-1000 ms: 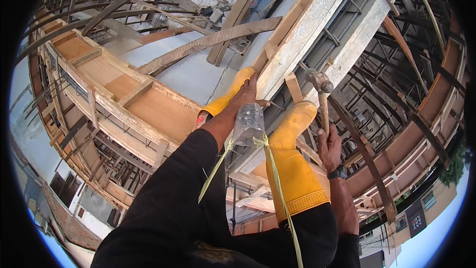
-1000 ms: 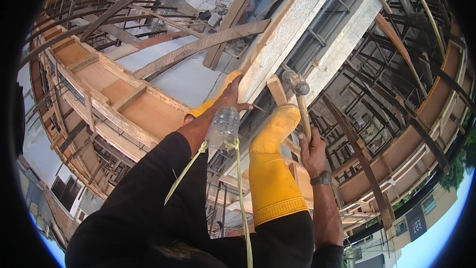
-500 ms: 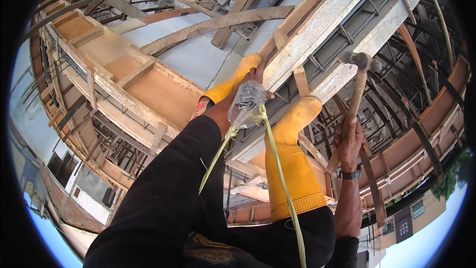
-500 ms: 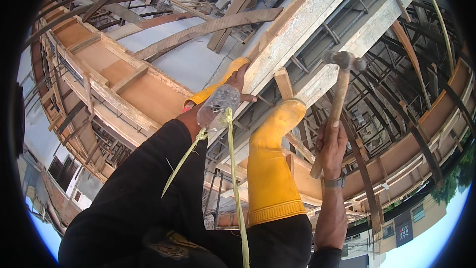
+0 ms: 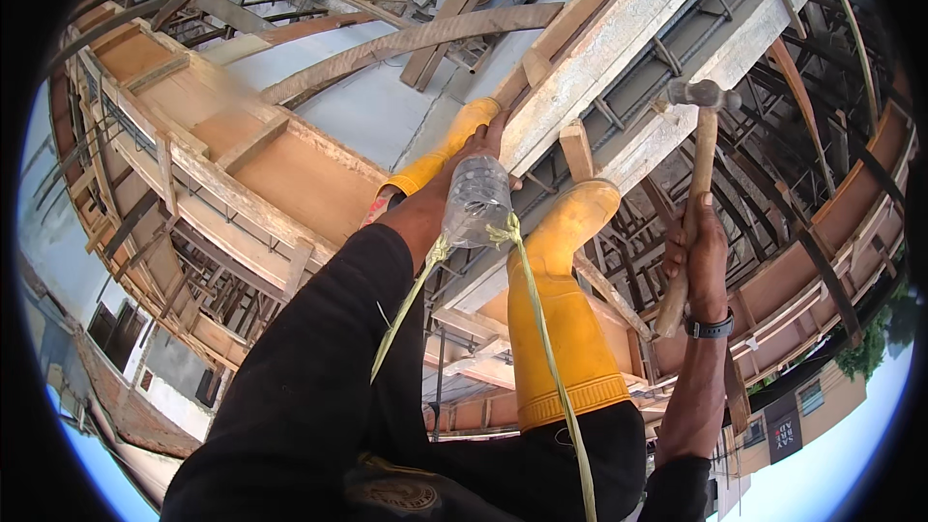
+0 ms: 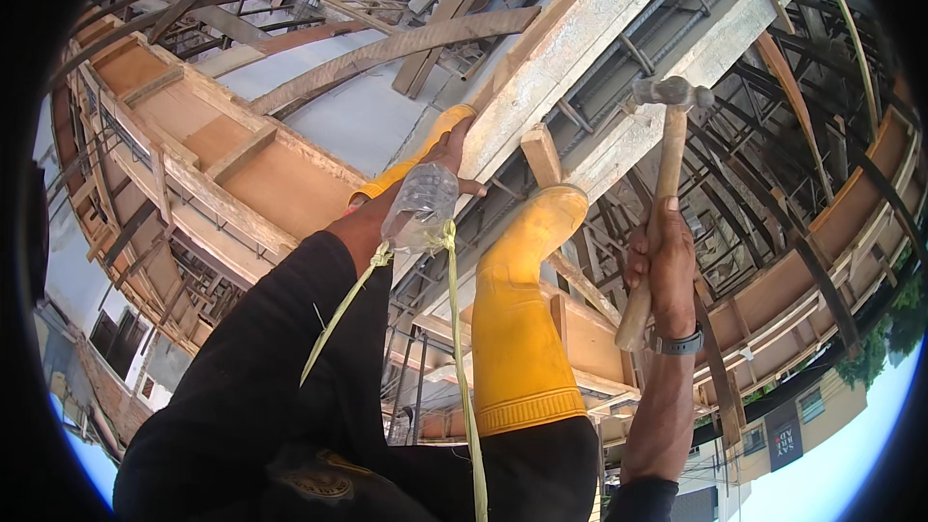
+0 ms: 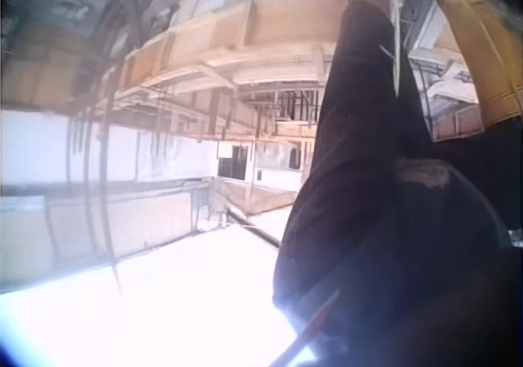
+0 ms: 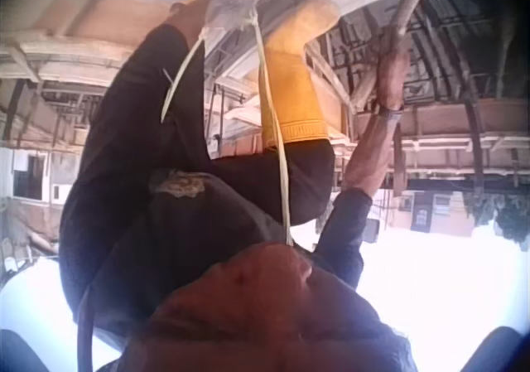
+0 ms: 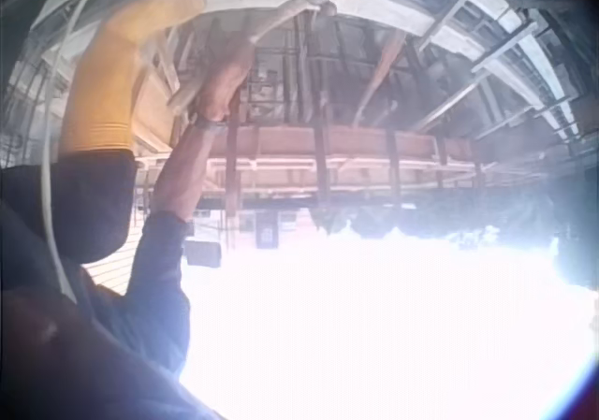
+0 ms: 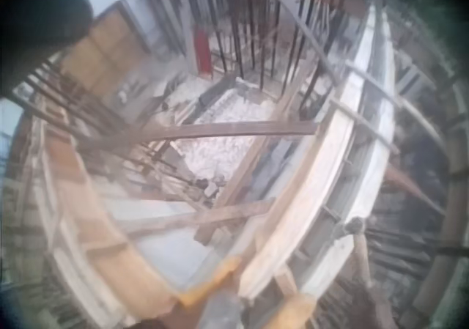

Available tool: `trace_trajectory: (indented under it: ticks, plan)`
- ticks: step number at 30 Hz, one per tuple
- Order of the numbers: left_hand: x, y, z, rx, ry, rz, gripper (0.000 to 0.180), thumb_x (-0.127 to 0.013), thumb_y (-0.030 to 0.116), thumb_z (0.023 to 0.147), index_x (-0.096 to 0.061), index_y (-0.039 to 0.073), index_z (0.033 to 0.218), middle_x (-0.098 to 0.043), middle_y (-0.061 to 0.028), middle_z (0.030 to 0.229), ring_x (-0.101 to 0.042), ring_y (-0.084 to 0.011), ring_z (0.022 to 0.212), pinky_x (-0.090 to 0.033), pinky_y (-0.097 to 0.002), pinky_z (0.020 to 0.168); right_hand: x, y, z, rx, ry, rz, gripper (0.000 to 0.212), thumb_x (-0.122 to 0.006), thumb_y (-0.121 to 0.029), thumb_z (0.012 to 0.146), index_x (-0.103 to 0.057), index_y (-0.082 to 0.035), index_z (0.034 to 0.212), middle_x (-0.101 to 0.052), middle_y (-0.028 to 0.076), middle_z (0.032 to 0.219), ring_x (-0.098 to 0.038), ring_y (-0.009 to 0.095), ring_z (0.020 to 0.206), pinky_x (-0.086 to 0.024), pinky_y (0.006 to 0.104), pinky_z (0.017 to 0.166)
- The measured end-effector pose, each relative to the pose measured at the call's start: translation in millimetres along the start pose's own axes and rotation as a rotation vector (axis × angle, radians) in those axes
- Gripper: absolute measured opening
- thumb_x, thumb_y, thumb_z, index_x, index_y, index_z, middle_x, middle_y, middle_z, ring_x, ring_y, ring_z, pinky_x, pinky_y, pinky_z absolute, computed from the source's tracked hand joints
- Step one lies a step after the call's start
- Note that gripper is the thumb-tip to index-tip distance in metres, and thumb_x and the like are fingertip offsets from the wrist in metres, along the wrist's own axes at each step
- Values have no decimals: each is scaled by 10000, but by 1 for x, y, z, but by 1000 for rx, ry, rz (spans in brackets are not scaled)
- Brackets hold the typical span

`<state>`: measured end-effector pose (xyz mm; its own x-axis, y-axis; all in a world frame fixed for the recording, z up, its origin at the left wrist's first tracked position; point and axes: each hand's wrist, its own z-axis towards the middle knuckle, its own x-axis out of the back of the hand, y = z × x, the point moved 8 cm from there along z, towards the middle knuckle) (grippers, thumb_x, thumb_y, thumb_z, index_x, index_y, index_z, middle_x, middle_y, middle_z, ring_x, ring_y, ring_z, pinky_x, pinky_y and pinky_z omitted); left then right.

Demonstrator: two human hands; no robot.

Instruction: The person stands on a construction beam and uses a hammer to drive a wooden wedge into the gap between a wooden frame and a steel reinforcement rebar structure.

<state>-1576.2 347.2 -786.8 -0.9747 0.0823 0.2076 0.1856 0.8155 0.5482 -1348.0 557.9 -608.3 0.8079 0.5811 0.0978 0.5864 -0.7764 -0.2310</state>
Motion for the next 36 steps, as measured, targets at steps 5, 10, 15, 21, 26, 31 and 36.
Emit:
trace_trajectory:
  ticks: [5, 10, 15, 21, 26, 31, 36]
  plan:
    - [-4, 16, 2, -38, 1, 24, 1284, -932, 195, 644, -107, 117, 1625, -351, -376, 1523, -389, -513, 1419, -347, -490, 1194, -13, 32, 9, 209, 192, 92, 465, -447, -560, 1071, -480, -118, 932, -404, -35, 638, -371, 82, 475, -346, 260, 409]
    - [-7, 0, 8, 8, -1, 11, 1318, -944, 184, 621, -96, 122, 1628, -345, -368, 1533, -370, -517, 1431, -325, -496, 1206, 1, 23, 3, -179, -65, -153, 450, -418, -531, 1086, -518, -104, 983, -415, -37, 642, -355, 78, 443, -339, 262, 384]
    - [-6, 2, 2, 10, -13, -10, 1339, -951, 190, 607, -90, 134, 1632, -353, -364, 1526, -355, -515, 1440, -314, -504, 1210, 36, -50, -4, 309, 206, 223, 426, -435, -524, 1084, -500, -109, 1012, -396, -51, 671, -370, 54, 473, -349, 219, 409]
    - [-12, 5, 6, -8, -11, -1, 1328, -952, 190, 598, -114, 135, 1626, -346, -360, 1532, -354, -508, 1441, -307, -499, 1214, -38, 55, -2, -221, -157, -49, 424, -448, -499, 1082, -494, -101, 946, -428, -18, 668, -362, 81, 467, -341, 243, 399]
    - [-3, -8, 6, 18, -5, 1, 1311, -947, 183, 605, -123, 123, 1622, -339, -358, 1539, -355, -495, 1446, -309, -483, 1217, 20, -60, -23, 170, 101, 24, 482, -447, -520, 1079, -554, -56, 1000, -480, -21, 693, -409, 62, 460, -380, 231, 380]
    - [-6, 7, 8, -13, -29, -22, 1305, -949, 180, 611, -123, 100, 1619, -348, -339, 1539, -355, -482, 1450, -309, -481, 1219, 47, -78, -11, 599, 420, 392, 406, -422, -512, 1091, -470, -114, 1030, -411, -32, 673, -400, 83, 491, -379, 250, 408]
    - [-14, 7, 11, -12, -41, -19, 1324, -957, 176, 606, -112, 113, 1623, -335, -336, 1553, -348, -477, 1457, -310, -481, 1218, -21, 29, 0, -199, -134, -91, 405, -474, -496, 1076, -492, -100, 995, -436, -18, 671, -393, 87, 466, -368, 265, 387]
